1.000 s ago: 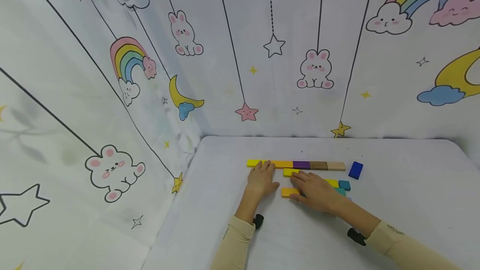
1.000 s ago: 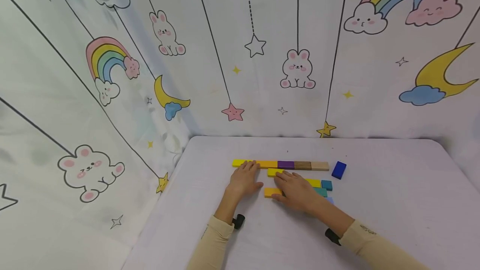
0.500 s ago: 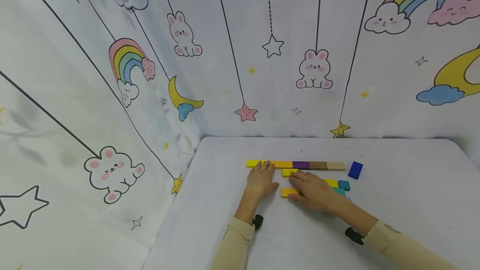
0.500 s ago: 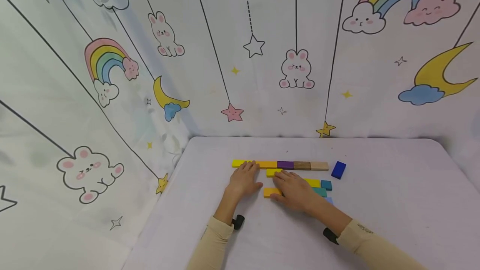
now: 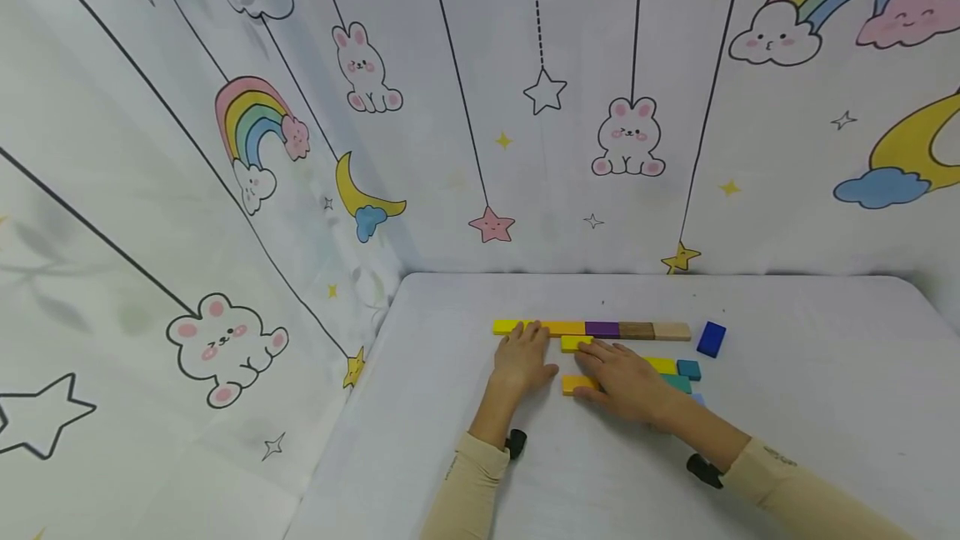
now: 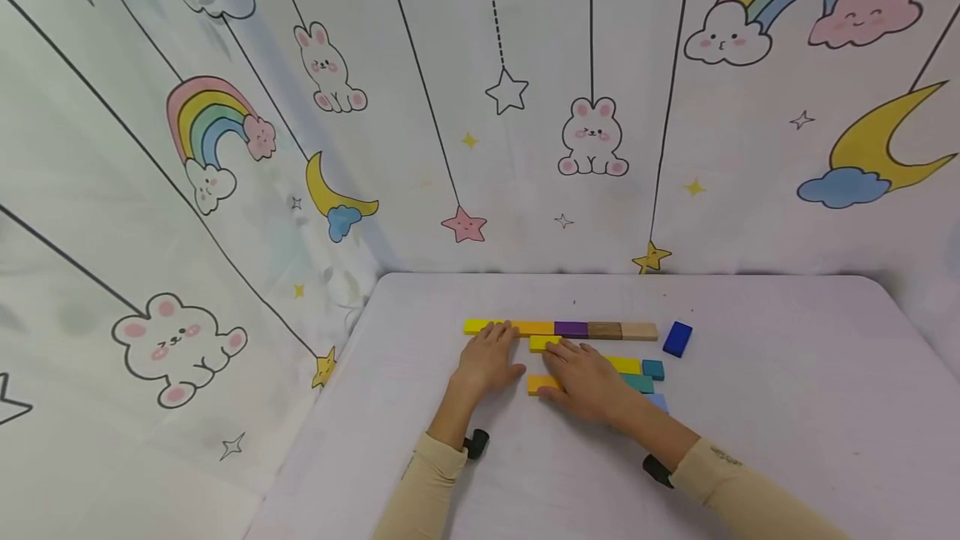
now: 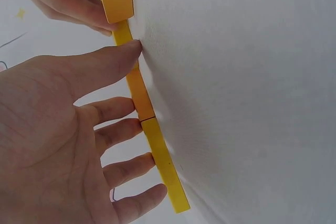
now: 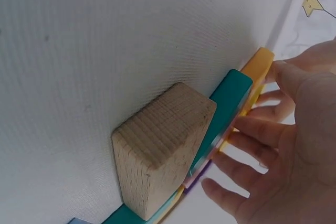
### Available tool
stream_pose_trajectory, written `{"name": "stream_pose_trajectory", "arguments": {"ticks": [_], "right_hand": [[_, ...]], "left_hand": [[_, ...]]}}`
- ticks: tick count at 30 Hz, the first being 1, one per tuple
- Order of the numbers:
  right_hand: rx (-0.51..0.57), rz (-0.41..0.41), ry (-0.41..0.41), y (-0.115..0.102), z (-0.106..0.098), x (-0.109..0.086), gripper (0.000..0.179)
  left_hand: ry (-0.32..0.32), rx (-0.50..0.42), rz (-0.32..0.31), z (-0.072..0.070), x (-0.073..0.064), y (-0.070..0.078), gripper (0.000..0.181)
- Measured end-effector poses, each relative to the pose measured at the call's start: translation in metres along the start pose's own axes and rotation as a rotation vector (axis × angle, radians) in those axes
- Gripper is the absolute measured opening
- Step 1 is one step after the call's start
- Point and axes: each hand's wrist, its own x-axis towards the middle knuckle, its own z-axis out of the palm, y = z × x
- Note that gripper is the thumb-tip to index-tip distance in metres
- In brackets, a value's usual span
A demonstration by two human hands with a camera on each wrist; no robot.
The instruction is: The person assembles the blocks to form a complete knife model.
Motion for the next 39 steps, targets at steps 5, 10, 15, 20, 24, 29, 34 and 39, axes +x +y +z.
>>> {"name": "stream_pose_trajectory", "arguments": {"ticks": [5,10,15,20,24,29,34,39], "right_hand": [[0.003,-0.003,0.013,-0.0008,-0.0009,0.0009,0.067],[0.005,-0.009,0.016,-0.0009,-0.0013,0.0029,0.066],[0.016,0.002,0.003,-0.0008,0.0017,0.0031,0.069],[0.009,0.007,0.007,-0.0014,0.0036,0.0028,0.069],[0.012,0.009,0.011,-0.0019,0.0029,0.0025,0.068],[0.004,0.006,0.015,-0.0018,0.0023,0.0022,0.067],[0.002,0.010,0.010,-0.0011,0.0015,0.0020,0.067],[0.044,0.020,-0.013,-0.0004,-0.0026,0.0009,0.067]], "left_hand": [[-0.008,0.012,0.000,0.0013,0.0020,-0.0011,0.070],[-0.014,0.008,-0.003,0.0027,0.0027,-0.0021,0.070],[-0.013,-0.005,-0.006,-0.0014,-0.0010,-0.0005,0.070],[-0.020,0.005,-0.013,0.0024,0.0016,-0.0007,0.072],[-0.021,0.011,-0.012,0.0033,0.0033,-0.0012,0.072],[-0.034,0.012,-0.017,0.0016,0.0030,-0.0006,0.072],[-0.033,-0.002,-0.017,-0.0004,0.0020,0.0005,0.071],[-0.037,-0.008,-0.022,0.0006,0.0027,0.0003,0.072]]}}
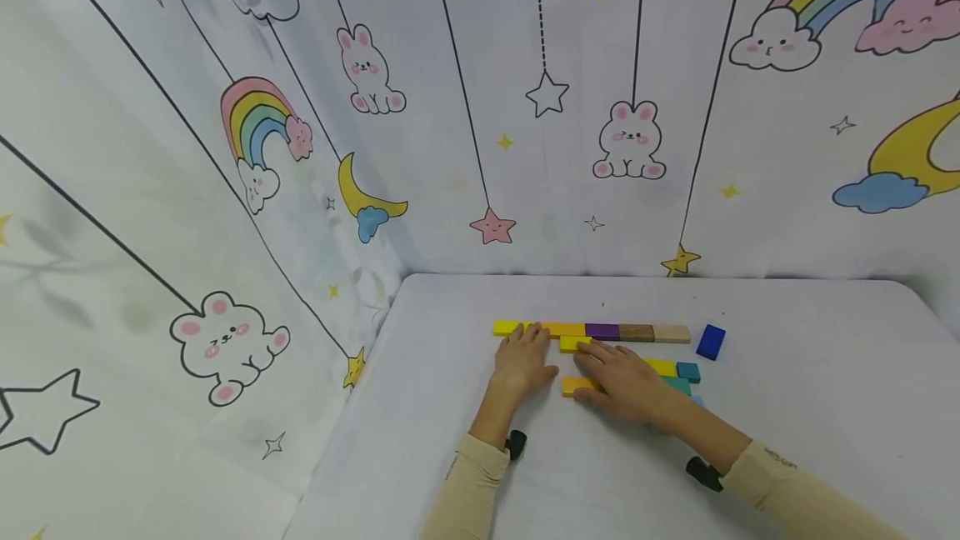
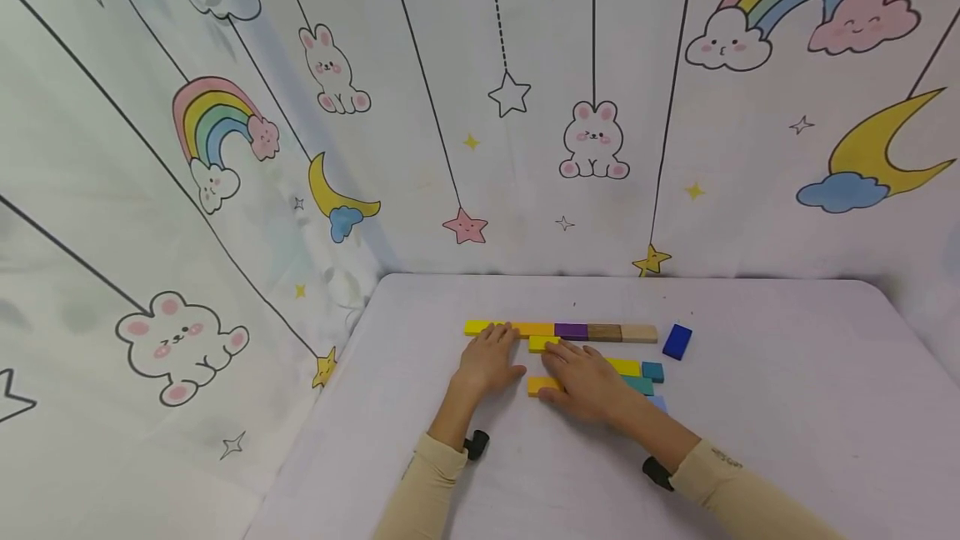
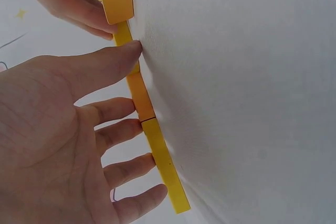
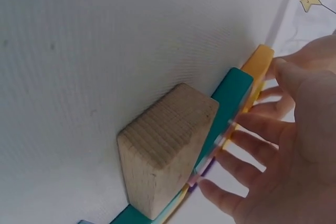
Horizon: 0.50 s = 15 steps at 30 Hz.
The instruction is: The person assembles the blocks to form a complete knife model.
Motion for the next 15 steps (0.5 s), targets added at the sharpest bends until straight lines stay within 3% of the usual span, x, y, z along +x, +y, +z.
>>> {"name": "stream_pose_trajectory", "arguments": {"ticks": [4,15], "right_hand": [[0.045,-0.001,-0.005,0.000,-0.002,-0.001,0.066],[0.044,0.033,0.014,0.005,-0.002,-0.013,0.073]], "left_hand": [[0.008,0.002,0.001,-0.002,-0.002,0.000,0.072],[0.026,0.002,-0.001,-0.005,-0.007,0.003,0.070]]}}
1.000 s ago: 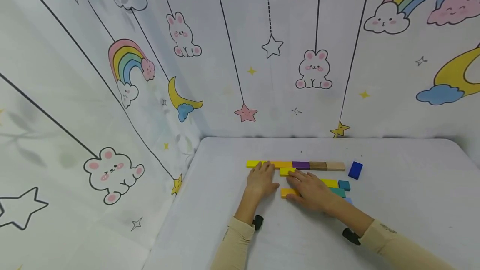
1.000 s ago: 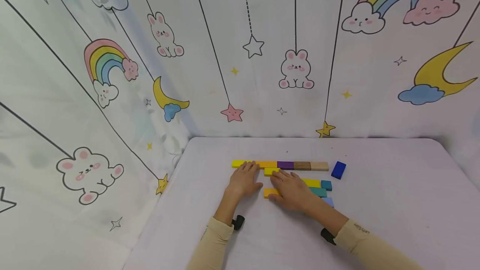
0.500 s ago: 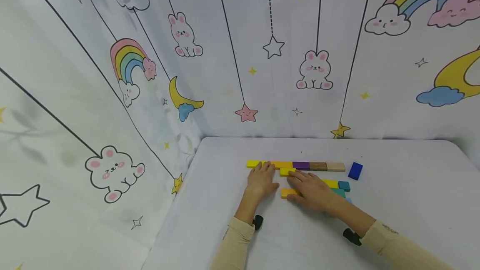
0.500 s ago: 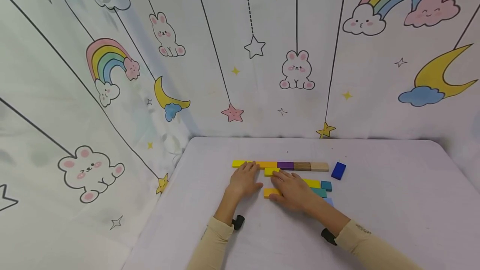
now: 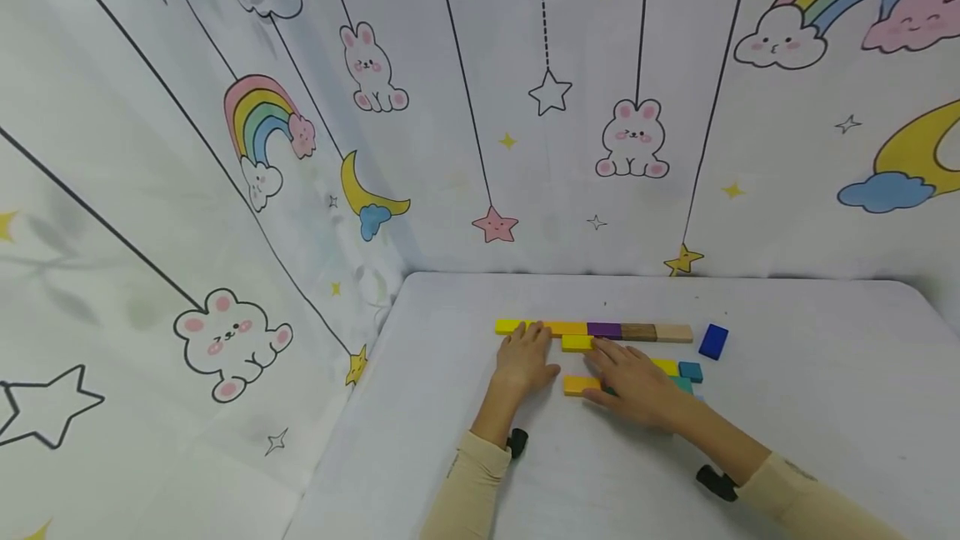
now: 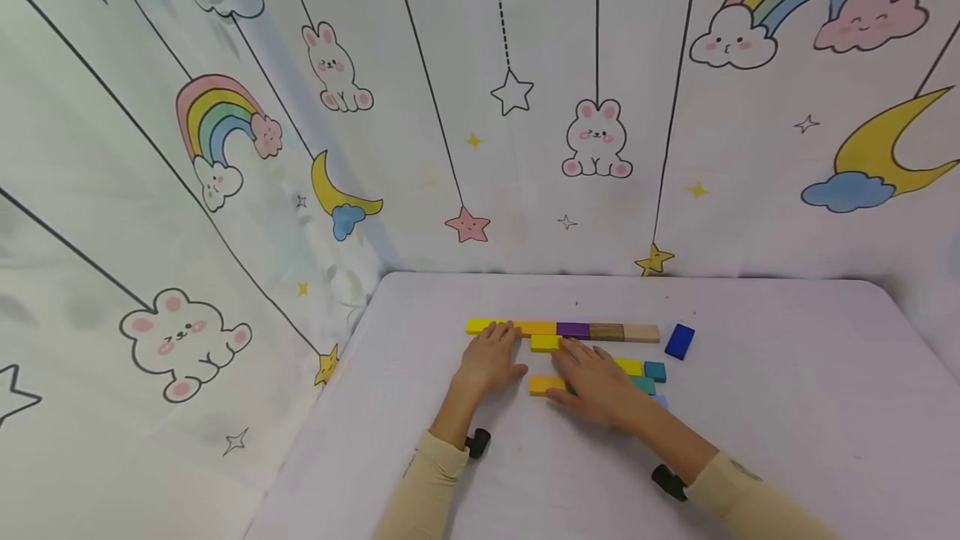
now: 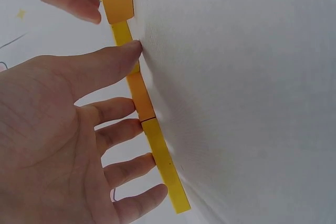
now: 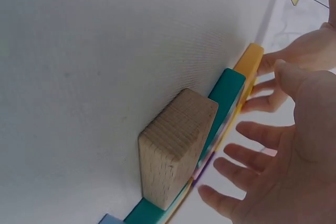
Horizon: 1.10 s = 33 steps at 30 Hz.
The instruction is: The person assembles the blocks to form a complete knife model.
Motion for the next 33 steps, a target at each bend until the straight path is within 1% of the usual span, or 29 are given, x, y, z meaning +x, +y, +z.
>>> {"name": "stream_pose_trajectory", "arguments": {"ticks": [4,9,11,16,18,21,26,29,33], "right_hand": [[0.031,-0.003,0.017,-0.002,-0.002,-0.006,0.070],[0.000,-0.032,0.024,-0.011,-0.003,-0.013,0.062],[-0.010,-0.030,0.005,-0.017,-0.003,-0.014,0.062],[-0.015,0.006,-0.070,-0.028,0.000,-0.016,0.063],[-0.018,0.014,-0.079,-0.030,0.002,-0.017,0.062],[-0.023,0.015,-0.063,-0.033,0.002,-0.020,0.061],[-0.030,-0.007,-0.024,-0.039,-0.001,-0.023,0.059],[-0.053,-0.009,-0.019,-0.044,0.000,-0.022,0.059],[-0.096,-0.005,-0.025,-0.049,0.006,-0.020,0.059]], "left_hand": [[-0.003,0.004,-0.006,0.000,0.000,0.000,0.070],[-0.003,0.014,-0.010,0.000,0.000,0.000,0.071],[-0.002,0.013,-0.011,0.000,0.001,0.000,0.071],[-0.005,-0.002,-0.011,0.002,0.001,0.000,0.070],[-0.006,-0.004,-0.011,0.002,0.001,-0.001,0.070],[-0.001,-0.007,-0.008,0.002,0.001,-0.001,0.070],[0.003,0.003,-0.002,0.002,0.001,-0.001,0.071],[0.005,0.002,0.000,0.001,0.001,-0.002,0.071],[0.009,0.002,0.005,0.001,0.001,-0.001,0.070]]}}
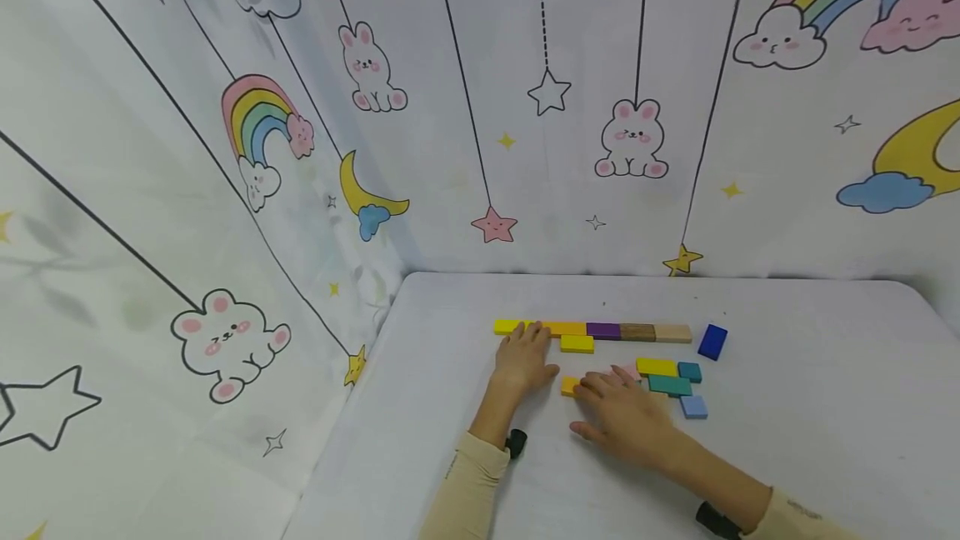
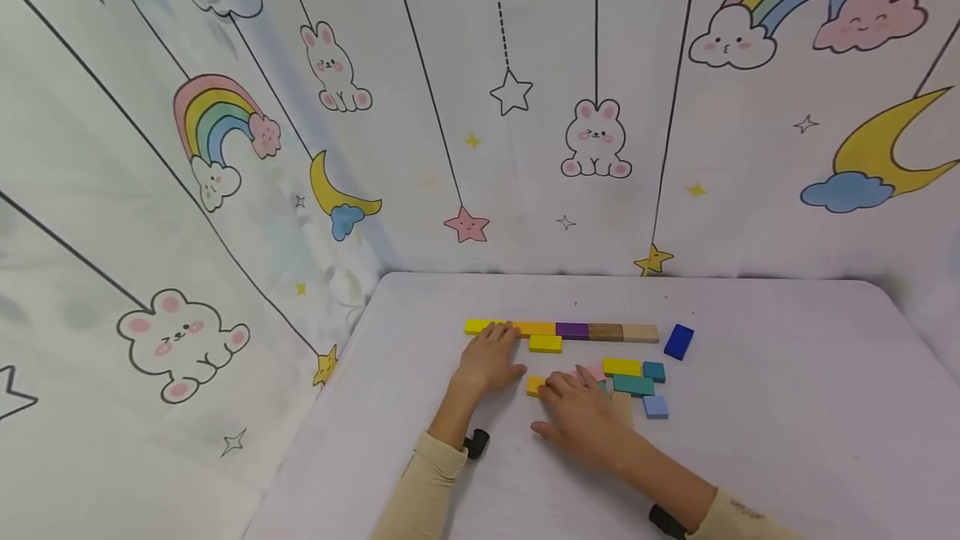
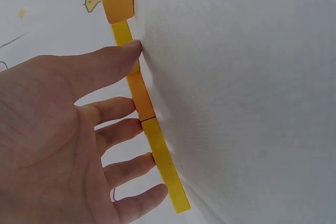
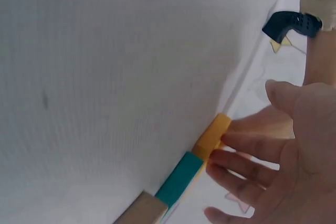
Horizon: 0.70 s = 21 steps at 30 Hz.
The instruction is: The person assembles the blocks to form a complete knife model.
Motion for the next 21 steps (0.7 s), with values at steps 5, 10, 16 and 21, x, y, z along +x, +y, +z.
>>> {"name": "stream_pose_trajectory", "arguments": {"ticks": [5,10,16,21], "right_hand": [[-0.049,-0.005,-0.010,-0.0060,0.0046,0.0001,0.066],[-0.038,0.026,-0.022,-0.0067,0.0051,0.0021,0.071],[-0.001,0.036,-0.031,-0.0023,0.0062,0.0054,0.074],[-0.011,0.062,-0.046,0.0023,0.0086,0.0073,0.077]], "left_hand": [[-0.005,0.017,-0.005,0.0002,-0.0004,0.0013,0.071],[-0.005,0.018,-0.005,-0.0011,-0.0012,0.0010,0.070],[0.001,0.026,-0.002,0.0003,0.0000,0.0013,0.070],[-0.006,0.029,-0.008,0.0002,0.0008,0.0007,0.071]]}}
